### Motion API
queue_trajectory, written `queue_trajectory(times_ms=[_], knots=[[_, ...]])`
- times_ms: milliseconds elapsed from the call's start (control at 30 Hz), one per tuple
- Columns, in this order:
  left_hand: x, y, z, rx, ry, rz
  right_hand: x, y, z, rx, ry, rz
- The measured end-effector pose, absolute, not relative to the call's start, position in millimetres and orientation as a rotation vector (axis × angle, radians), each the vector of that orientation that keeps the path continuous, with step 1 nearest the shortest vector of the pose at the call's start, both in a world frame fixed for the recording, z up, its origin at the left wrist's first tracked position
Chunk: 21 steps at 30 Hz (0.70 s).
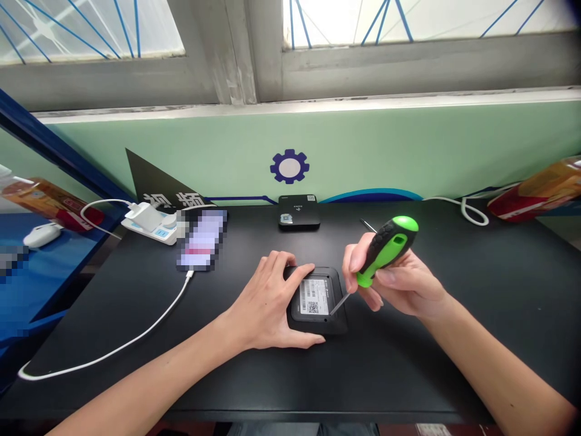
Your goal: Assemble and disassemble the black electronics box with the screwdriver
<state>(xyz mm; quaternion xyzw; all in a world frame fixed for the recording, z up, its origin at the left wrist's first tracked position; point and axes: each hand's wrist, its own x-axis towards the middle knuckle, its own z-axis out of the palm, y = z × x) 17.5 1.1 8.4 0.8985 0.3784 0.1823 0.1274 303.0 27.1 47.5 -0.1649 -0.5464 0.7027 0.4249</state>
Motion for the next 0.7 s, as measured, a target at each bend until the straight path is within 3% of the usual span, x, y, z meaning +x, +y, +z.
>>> queue_trajectory(times_ms=[533, 700], knots=[[28, -10, 6, 2.598, 1.32, 0.607, 300, 19, 48, -0.441, -1.509, 1.838], [26, -8, 9, 2.612, 1.391, 0.594, 292, 15, 57, -0.495, -1.623, 1.699]])
